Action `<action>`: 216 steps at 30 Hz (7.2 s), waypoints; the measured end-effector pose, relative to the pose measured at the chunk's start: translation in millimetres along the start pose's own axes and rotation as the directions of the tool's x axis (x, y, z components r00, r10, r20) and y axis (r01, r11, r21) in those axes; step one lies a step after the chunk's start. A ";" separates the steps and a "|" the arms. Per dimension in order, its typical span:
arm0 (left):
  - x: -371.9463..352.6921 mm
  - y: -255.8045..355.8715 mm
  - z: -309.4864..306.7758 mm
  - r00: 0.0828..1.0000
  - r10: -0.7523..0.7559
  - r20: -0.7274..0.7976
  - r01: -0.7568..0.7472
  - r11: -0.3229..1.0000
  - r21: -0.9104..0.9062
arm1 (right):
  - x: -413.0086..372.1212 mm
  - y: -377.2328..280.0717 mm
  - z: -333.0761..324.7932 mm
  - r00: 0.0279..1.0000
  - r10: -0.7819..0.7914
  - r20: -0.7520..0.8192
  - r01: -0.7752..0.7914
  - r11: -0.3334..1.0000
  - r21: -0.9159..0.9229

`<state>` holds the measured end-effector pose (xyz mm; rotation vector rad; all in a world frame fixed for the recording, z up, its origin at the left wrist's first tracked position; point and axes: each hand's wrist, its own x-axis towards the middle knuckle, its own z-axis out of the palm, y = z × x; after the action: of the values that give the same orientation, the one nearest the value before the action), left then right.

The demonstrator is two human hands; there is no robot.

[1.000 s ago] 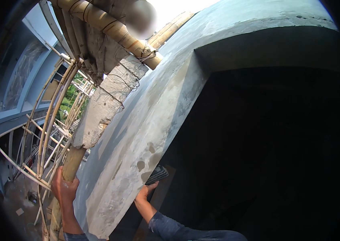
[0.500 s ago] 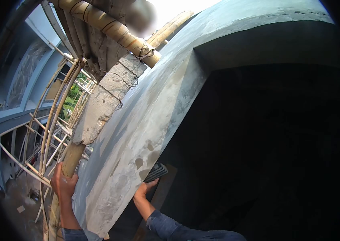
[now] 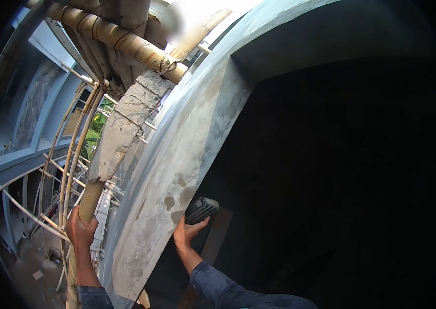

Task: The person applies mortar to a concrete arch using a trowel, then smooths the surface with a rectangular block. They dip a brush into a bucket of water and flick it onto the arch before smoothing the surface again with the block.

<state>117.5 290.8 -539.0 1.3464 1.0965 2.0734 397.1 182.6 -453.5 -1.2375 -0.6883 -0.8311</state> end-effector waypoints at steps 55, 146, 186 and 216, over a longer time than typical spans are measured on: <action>0.1 18.4 -5.4 0.998 -0.036 0.057 0.027 0.988 0.155 | 262.5 -204.3 -117.7 0.044 -0.991 -0.130 0.952 0.081 -0.294; 24.4 45.2 6.9 0.998 -0.003 0.068 -0.011 0.980 0.201 | 311.9 -320.1 -104.2 -0.190 -0.980 0.060 0.820 -0.192 -0.539; 22.6 58.4 -3.7 0.990 -0.103 0.093 0.083 0.978 0.193 | 323.3 -427.0 -78.8 -0.408 -0.906 0.109 0.452 -0.304 -0.839; 25.5 34.5 6.0 0.993 -0.007 0.121 -0.020 0.974 0.225 | 252.1 -271.0 -124.9 0.169 -0.958 0.230 0.901 0.245 0.358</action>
<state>113.9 290.8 -495.8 1.5624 1.3069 1.8872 305.2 -13.4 -128.4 -0.7075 -1.9881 -1.5189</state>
